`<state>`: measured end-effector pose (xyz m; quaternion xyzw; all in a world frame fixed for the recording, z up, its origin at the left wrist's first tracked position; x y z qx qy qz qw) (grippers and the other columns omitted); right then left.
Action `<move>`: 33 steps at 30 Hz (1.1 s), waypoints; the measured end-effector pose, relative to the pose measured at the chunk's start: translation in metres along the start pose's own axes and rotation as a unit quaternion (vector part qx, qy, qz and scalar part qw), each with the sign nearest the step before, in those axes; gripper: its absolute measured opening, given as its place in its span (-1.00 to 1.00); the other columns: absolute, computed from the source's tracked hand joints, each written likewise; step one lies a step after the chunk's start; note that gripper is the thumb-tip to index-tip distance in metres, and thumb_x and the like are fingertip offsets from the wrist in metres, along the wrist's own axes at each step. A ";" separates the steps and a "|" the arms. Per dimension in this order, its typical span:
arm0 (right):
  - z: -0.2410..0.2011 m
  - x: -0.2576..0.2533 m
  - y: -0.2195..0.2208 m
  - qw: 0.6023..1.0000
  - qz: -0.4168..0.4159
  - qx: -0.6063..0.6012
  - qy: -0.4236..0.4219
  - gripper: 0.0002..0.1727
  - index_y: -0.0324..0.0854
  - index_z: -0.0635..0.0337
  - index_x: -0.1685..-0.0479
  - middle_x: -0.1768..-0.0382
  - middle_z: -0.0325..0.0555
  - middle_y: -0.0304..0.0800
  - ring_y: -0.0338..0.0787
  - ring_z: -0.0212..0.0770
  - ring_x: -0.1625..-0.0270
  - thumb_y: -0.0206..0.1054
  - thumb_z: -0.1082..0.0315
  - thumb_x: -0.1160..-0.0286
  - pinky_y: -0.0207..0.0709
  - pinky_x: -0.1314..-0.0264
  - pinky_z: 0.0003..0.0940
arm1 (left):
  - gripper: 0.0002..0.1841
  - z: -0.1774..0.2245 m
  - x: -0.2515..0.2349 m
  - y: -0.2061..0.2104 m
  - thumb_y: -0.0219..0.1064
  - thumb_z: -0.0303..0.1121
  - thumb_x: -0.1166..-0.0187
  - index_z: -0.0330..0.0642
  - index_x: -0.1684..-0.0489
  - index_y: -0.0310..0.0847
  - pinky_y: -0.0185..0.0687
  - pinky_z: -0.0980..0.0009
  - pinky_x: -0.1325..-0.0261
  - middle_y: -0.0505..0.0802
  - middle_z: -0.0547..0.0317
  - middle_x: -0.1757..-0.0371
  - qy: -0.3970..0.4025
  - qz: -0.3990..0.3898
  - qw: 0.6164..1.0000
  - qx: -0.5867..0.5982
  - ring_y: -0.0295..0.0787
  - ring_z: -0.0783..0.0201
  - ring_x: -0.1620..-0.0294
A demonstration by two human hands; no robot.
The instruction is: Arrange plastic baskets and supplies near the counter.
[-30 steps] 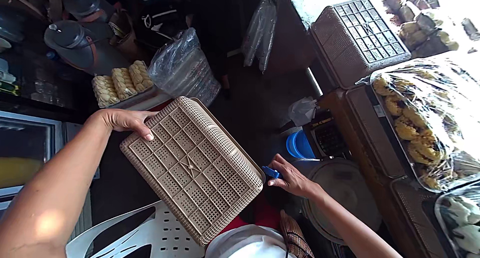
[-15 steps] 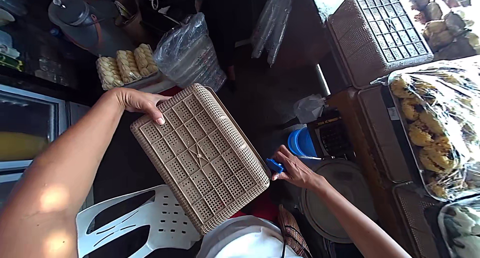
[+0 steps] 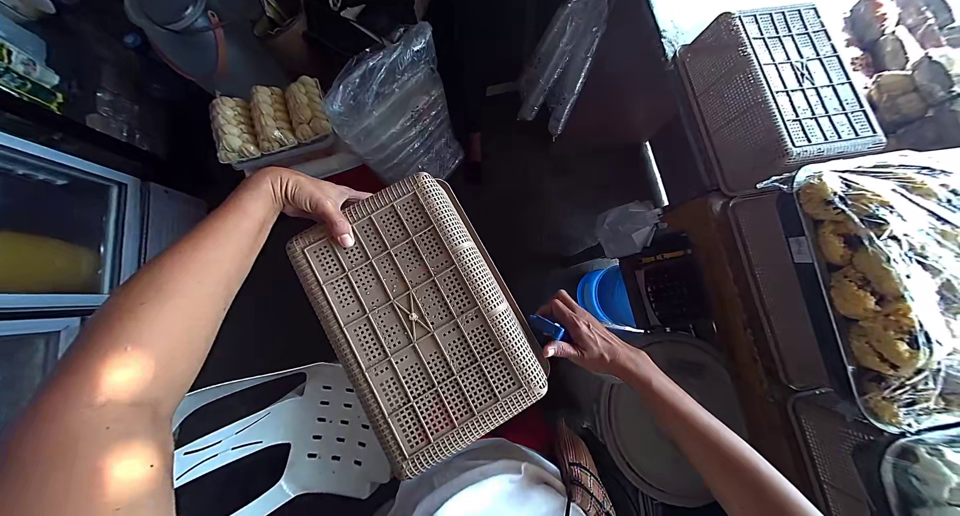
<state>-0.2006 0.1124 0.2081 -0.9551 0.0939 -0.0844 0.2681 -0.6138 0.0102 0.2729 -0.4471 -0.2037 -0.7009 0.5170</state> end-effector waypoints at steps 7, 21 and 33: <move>-0.003 0.002 0.003 0.995 0.057 0.074 0.029 -0.05 0.59 0.42 0.41 0.28 0.13 0.56 0.61 -0.13 0.34 0.04 -0.51 -0.46 0.50 0.33 -0.31 | 0.25 0.003 0.000 -0.003 0.52 -0.36 0.18 -0.09 -0.86 -0.10 0.76 0.33 -0.02 0.74 -0.09 -0.31 0.001 0.000 1.000 -0.005 0.80 0.19 -0.07; -0.005 -0.006 0.006 0.996 0.080 0.036 0.015 -0.09 0.61 0.45 0.42 0.27 0.12 0.55 0.59 -0.17 0.28 0.09 -0.45 -0.48 0.46 0.26 -0.38 | 0.25 0.014 -0.004 -0.002 0.53 -0.37 0.13 -0.11 -0.87 -0.15 0.75 0.34 -0.06 0.71 -0.15 -0.35 -0.005 -0.018 0.999 -0.026 0.79 0.16 -0.11; 0.000 -0.028 0.006 0.994 0.082 0.002 0.068 -0.16 0.67 0.46 0.33 0.16 0.12 0.55 0.60 -0.17 0.14 0.19 -0.36 -0.51 0.48 0.10 -0.34 | 0.23 0.023 -0.015 0.005 0.50 -0.55 -0.05 -0.22 -0.91 -0.30 0.64 0.17 -0.31 0.51 -0.38 -0.57 -0.016 -0.024 0.998 -0.052 0.62 -0.09 -0.38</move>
Point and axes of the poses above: each hand's wrist, its own x-axis away from the middle knuckle, its own y-axis out of the palm, z = x × y, the point moved 4 cm from there along -x, towards the middle knuckle
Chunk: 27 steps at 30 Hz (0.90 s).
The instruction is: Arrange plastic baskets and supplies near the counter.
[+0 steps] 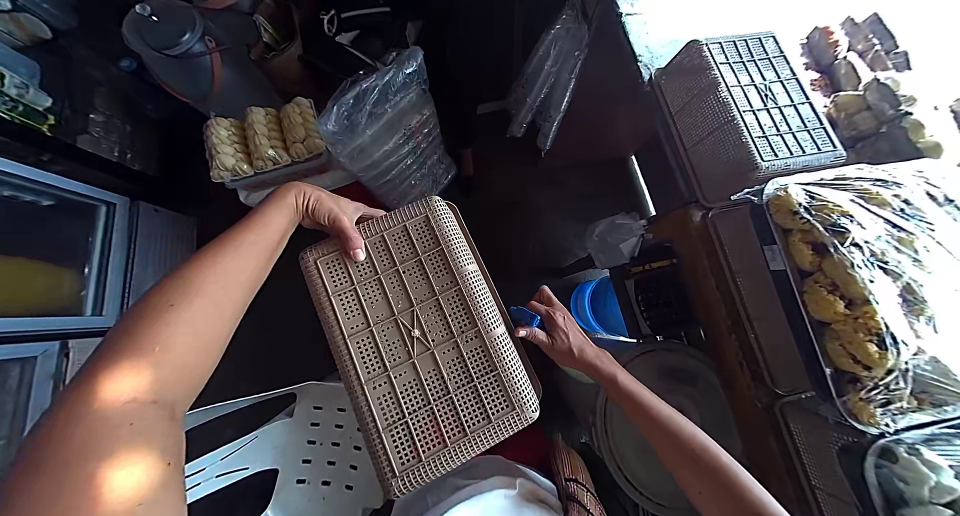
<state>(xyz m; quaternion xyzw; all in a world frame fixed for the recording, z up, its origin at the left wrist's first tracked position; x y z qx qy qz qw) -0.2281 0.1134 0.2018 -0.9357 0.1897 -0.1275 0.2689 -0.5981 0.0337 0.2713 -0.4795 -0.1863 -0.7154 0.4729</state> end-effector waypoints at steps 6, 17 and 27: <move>0.003 -0.014 0.005 0.997 -0.046 -0.058 0.013 -0.24 0.62 0.46 -0.13 -0.17 0.28 0.54 0.68 -0.08 -0.05 0.27 -0.24 -0.54 0.61 -0.06 -0.29 | 0.23 0.000 -0.007 -0.002 0.49 -0.64 -0.04 -0.22 -0.91 -0.29 0.59 0.11 -0.38 0.43 -0.40 -0.64 0.006 -0.013 1.000 -0.008 0.56 -0.14 -0.47; -0.009 -0.043 0.008 0.998 -0.019 -0.038 0.037 -0.30 0.61 0.49 -0.06 -0.09 0.26 0.54 0.67 -0.03 0.01 0.26 -0.17 -0.58 0.59 -0.02 -0.20 | 0.20 0.001 -0.012 -0.003 0.51 -0.64 -0.07 -0.26 -0.90 -0.25 0.53 0.11 -0.43 0.41 -0.41 -0.66 0.015 -0.031 0.998 -0.047 0.53 -0.13 -0.51; -0.009 -0.050 0.010 0.999 0.016 -0.010 0.035 -0.24 0.69 0.50 0.22 0.20 0.11 0.58 0.62 -0.14 0.20 0.17 -0.23 -0.60 0.52 0.08 -0.27 | 0.20 0.003 -0.010 -0.001 0.53 -0.68 -0.16 -0.29 -0.91 -0.31 0.38 0.05 -0.58 0.28 -0.41 -0.75 0.014 -0.026 0.997 -0.064 0.38 -0.20 -0.65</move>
Point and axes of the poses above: each hand's wrist, its own x-axis away from the middle knuckle, its own y-axis out of the palm, z = x × y, the point moved 4 cm from there along -x, towards the middle knuckle
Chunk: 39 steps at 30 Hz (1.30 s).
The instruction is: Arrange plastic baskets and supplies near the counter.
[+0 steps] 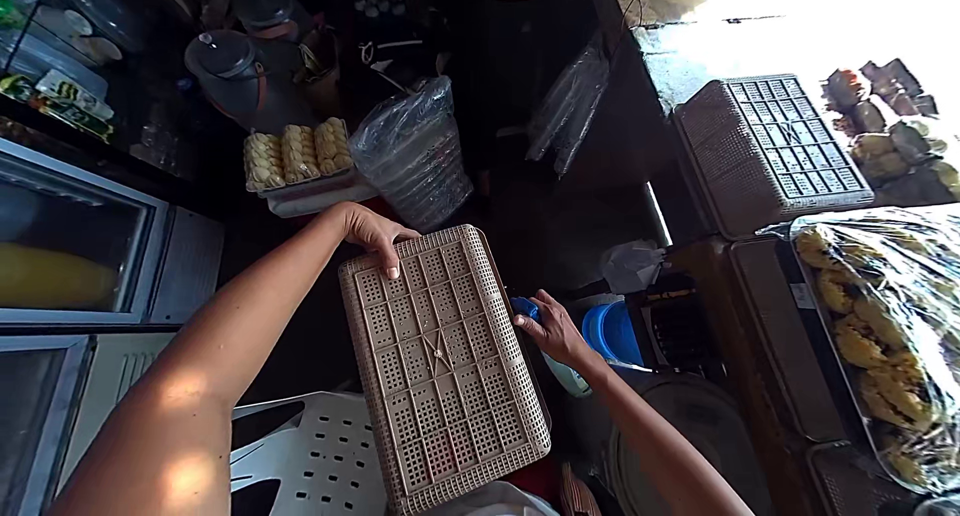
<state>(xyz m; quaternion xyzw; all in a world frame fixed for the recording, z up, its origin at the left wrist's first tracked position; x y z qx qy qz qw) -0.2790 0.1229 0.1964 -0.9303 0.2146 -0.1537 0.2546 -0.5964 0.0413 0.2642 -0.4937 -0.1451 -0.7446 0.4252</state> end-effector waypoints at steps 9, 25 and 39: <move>0.001 -0.009 -0.006 0.997 -0.056 -0.039 0.036 -0.32 0.59 0.51 -0.18 -0.10 0.22 0.54 0.70 -0.15 0.11 0.21 -0.11 -0.67 0.62 0.03 -0.33 | 0.22 0.003 0.000 -0.001 0.55 -0.63 -0.17 -0.27 -0.91 -0.34 0.37 0.06 -0.58 0.25 -0.40 -0.77 -0.006 -0.007 1.000 -0.015 0.36 -0.19 -0.67; -0.004 -0.043 -0.009 0.997 -0.043 -0.025 0.052 -0.40 0.62 0.51 -0.04 -0.01 0.22 0.59 0.71 -0.05 0.11 0.22 -0.04 -0.73 0.61 -0.07 -0.18 | 0.21 0.011 -0.005 0.007 0.55 -0.67 -0.12 -0.28 -0.91 -0.27 0.37 0.06 -0.58 0.32 -0.40 -0.73 0.001 -0.025 1.000 -0.010 0.38 -0.17 -0.65; 0.002 -0.076 -0.014 0.992 -0.105 -0.050 0.042 -0.46 0.60 0.53 -0.14 -0.03 0.21 0.57 0.72 -0.14 0.22 0.15 0.06 -0.80 0.66 0.04 -0.27 | 0.28 0.002 -0.020 0.015 0.64 -0.66 -0.01 -0.21 -0.92 -0.20 0.45 0.04 -0.52 0.40 -0.37 -0.70 0.009 -0.039 0.998 -0.058 0.48 -0.17 -0.59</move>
Point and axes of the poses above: each hand's wrist, its own x-axis away from the middle knuckle, its own y-axis out of the palm, z = x × y, the point moved 4 cm from there along -x, towards the middle knuckle
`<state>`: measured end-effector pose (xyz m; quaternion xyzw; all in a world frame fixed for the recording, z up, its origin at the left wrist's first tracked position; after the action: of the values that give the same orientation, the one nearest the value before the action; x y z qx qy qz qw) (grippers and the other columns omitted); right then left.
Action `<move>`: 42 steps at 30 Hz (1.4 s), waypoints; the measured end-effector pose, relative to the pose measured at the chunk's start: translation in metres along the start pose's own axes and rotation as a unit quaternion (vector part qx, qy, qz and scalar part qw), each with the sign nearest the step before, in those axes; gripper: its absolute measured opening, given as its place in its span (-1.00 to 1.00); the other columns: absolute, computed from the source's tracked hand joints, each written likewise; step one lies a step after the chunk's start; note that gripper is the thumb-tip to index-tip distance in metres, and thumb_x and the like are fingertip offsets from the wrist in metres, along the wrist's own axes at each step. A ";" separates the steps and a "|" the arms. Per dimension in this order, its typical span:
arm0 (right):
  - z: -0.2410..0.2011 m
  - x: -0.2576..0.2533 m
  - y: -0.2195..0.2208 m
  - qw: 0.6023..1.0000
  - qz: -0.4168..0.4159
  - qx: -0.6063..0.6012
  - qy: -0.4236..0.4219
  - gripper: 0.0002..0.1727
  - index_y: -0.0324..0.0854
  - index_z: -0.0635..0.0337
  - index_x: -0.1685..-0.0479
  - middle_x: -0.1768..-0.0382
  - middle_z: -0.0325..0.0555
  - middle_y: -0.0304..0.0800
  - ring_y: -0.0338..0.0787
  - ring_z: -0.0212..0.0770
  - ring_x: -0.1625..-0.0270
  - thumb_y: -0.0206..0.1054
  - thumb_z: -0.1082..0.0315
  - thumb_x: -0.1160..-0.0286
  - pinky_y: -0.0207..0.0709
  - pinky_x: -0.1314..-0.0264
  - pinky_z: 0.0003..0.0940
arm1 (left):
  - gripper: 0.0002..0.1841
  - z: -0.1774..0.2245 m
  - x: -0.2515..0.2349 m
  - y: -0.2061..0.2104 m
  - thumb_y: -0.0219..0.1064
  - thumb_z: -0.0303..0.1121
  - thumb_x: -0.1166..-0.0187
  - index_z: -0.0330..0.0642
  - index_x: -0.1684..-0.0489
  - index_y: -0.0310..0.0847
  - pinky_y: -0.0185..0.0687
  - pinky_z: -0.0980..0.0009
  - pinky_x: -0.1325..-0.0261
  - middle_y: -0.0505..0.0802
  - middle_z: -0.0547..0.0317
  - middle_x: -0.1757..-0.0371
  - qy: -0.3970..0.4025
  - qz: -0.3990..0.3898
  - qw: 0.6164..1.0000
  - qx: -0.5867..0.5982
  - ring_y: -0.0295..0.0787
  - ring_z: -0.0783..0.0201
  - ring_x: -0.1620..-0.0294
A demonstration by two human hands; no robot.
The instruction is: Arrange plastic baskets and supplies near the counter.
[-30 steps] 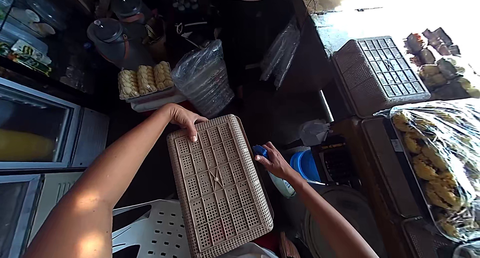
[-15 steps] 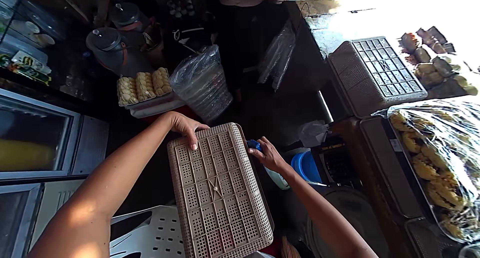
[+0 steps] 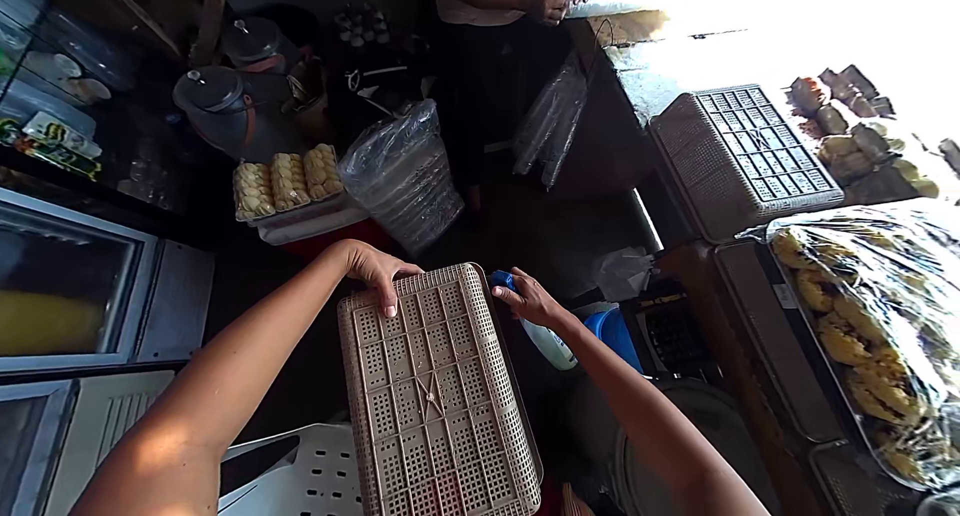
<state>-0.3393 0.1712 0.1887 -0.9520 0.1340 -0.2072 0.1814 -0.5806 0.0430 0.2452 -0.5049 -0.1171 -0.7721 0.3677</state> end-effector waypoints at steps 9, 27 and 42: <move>0.001 -0.013 -0.005 0.998 -0.063 -0.015 0.023 -0.48 0.53 0.49 -0.23 -0.08 0.18 0.49 0.69 -0.19 0.28 0.07 0.08 -0.86 0.66 0.14 -0.33 | 0.28 0.002 -0.001 0.006 0.68 -0.63 0.01 -0.15 -0.92 -0.14 0.42 0.00 -0.54 0.39 -0.32 -0.72 -0.006 -0.001 1.000 -0.018 0.45 -0.19 -0.62; 0.017 -0.026 -0.003 0.999 -0.035 -0.011 -0.009 -0.47 0.61 0.45 -0.02 0.16 0.16 0.63 0.70 -0.15 0.43 0.09 0.02 -0.85 0.69 0.28 -0.25 | 0.27 0.002 0.002 0.010 0.66 -0.65 -0.01 -0.19 -0.91 -0.16 0.39 -0.01 -0.58 0.39 -0.31 -0.73 -0.005 0.001 1.000 -0.013 0.43 -0.18 -0.64; 0.092 0.165 -0.036 0.963 0.180 -0.171 0.106 -0.36 0.37 0.35 -0.53 0.00 -0.03 0.67 0.65 -0.40 0.45 0.01 0.00 -0.68 0.63 0.38 -0.43 | -0.07 -0.069 0.011 0.004 0.51 -0.27 0.05 -0.13 -0.57 0.21 0.77 0.52 0.01 0.85 0.27 0.03 0.049 0.089 0.968 0.229 0.83 0.50 0.14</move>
<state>-0.1476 0.1759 0.1823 -0.9015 0.3550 -0.2450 0.0347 -0.6280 -0.0026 0.2225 -0.3771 -0.2277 -0.7128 0.5458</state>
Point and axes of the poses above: each hand's wrist, its own x-axis away from the middle knuckle, its own y-axis out of the palm, z = x × y, the point moved 4 cm from there along -x, towards the middle knuckle
